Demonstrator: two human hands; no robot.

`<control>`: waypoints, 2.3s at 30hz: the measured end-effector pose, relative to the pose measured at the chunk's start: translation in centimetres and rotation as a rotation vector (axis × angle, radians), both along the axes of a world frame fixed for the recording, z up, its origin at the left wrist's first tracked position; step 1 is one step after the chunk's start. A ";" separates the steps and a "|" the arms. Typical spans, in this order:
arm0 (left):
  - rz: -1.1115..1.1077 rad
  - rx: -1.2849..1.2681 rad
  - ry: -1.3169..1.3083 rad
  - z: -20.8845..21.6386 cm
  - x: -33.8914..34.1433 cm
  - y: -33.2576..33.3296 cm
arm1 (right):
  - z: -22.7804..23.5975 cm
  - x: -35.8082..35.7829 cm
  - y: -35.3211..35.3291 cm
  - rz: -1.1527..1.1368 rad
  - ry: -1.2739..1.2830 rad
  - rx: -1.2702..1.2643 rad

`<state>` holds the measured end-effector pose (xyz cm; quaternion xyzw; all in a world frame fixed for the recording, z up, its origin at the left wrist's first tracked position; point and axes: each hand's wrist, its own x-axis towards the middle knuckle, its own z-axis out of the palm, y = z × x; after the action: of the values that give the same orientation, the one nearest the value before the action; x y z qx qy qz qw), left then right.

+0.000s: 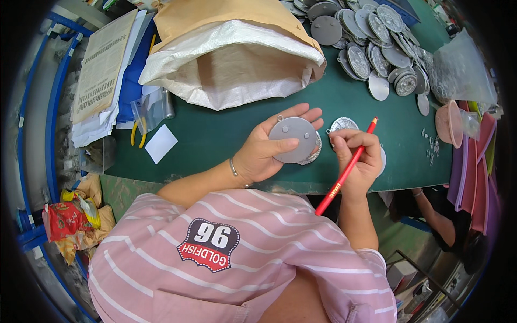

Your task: The person sits on the floor and repeatedly picks up round metal discs from a pile on a green table. They use a red pencil to mark the edge of each disc, then place it into a paper bag.

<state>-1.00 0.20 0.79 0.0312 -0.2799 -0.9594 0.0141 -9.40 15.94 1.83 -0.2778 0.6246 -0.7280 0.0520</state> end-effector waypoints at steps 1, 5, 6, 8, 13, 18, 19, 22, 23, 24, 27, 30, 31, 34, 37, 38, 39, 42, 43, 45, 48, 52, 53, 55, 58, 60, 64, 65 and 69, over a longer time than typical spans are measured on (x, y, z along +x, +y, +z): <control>0.004 -0.045 0.001 -0.1 0.0 0.1 | -0.1 0.0 -0.2 0.005 -0.015 0.024; 0.031 -0.192 0.036 -0.6 0.1 -0.1 | -0.1 -0.1 -1.0 0.025 -0.002 0.148; 0.050 -0.298 0.067 -0.7 0.1 -0.2 | -0.1 -0.2 -1.1 0.036 0.023 0.180; 0.088 -0.499 0.121 -0.7 0.2 -0.1 | -0.1 -0.2 -1.2 0.082 0.081 0.151; 0.160 -0.820 0.207 0.0 0.4 0.3 | 0.2 0.0 -1.5 0.088 0.247 0.128; 0.207 -1.200 0.195 -0.4 0.7 -0.1 | 0.7 -0.2 -0.8 0.075 0.465 0.152; 0.192 -1.197 0.104 -0.1 0.7 -0.5 | 0.9 -0.2 -0.9 0.065 0.568 0.122; 0.062 -0.786 -0.301 1.9 0.7 -1.3 | 1.9 -0.2 -1.2 0.076 0.609 0.092; 0.114 -0.691 -0.365 3.1 0.2 -1.8 | 1.9 -0.3 -1.4 0.044 0.615 0.082; 0.148 -0.579 -0.462 4.0 -0.3 -2.6 | 1.8 -0.5 -1.7 -0.021 0.543 0.082; 0.260 -0.438 -0.443 4.7 -2.0 -7.2 | 2.0 -2.5 -3.2 -0.181 0.469 0.199; 0.270 -0.386 -0.306 5.9 -5.9 -11.5 | 4.0 -5.9 -6.2 -0.158 0.539 0.520; 0.325 -0.389 -0.311 6.4 -6.9 -13.0 | 4.6 -6.7 -8.0 -0.118 0.548 0.593; 0.413 -0.514 -0.302 7.2 -10.3 -17.7 | 5.4 -11.0 -12.3 -0.151 0.675 0.383; 0.464 -0.784 -0.390 10.4 -12.2 -18.9 | 8.2 -13.1 -13.7 -0.186 0.626 0.367; 0.499 -0.863 -0.407 11.6 -12.8 -18.3 | 8.7 -13.6 -13.8 -0.191 0.617 0.389; 0.522 -0.962 -0.354 13.3 -12.1 -15.7 | 8.9 -13.8 -13.5 -0.196 0.604 0.417; 0.476 -1.088 -0.363 11.1 -13.1 -16.4 | 8.0 -14.3 -10.8 -0.025 0.521 0.424; 0.422 -1.078 -0.265 11.2 -11.8 -14.4 | 6.5 -14.7 -9.5 0.068 0.379 0.350; 0.414 -1.082 -0.231 7.2 -11.0 -16.5 | 5.3 -13.6 -6.4 0.110 0.341 0.265; 0.450 -1.797 0.045 7.3 -7.1 -10.3 | 3.3 -10.4 0.0 0.080 0.240 0.276; 0.030 -1.753 0.169 4.2 -2.5 -2.9 | 1.0 -4.8 5.2 0.043 0.057 0.321; 0.006 -1.787 0.203 2.6 -1.9 -1.9 | 0.6 -3.7 5.9 0.037 0.037 0.324; 0.009 -1.980 0.114 1.2 -1.5 -0.9 | 0.1 -2.5 6.5 0.030 0.029 0.338; 0.034 -1.998 0.074 0.7 -1.6 -0.9 | -0.2 -1.4 6.1 0.005 0.047 0.357; 0.030 -1.980 0.098 0.6 -1.7 -0.9 | -0.2 -1.0 5.1 -0.023 0.046 0.358; -0.085 -1.789 0.051 1.1 -1.9 -1.1 | 0.3 -0.6 2.3 0.061 0.179 0.465; -0.122 -1.710 0.012 1.4 -1.8 -1.2 | 0.2 -0.5 1.7 0.073 0.191 0.505; -0.048 -1.312 0.010 1.3 -1.4 -1.2 | 0.6 -0.6 0.7 0.165 0.101 0.610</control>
<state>-2.39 -0.96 2.05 0.0053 -0.8075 -0.5897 0.0102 -10.01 16.68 2.42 -0.3348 0.7913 -0.4857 0.1608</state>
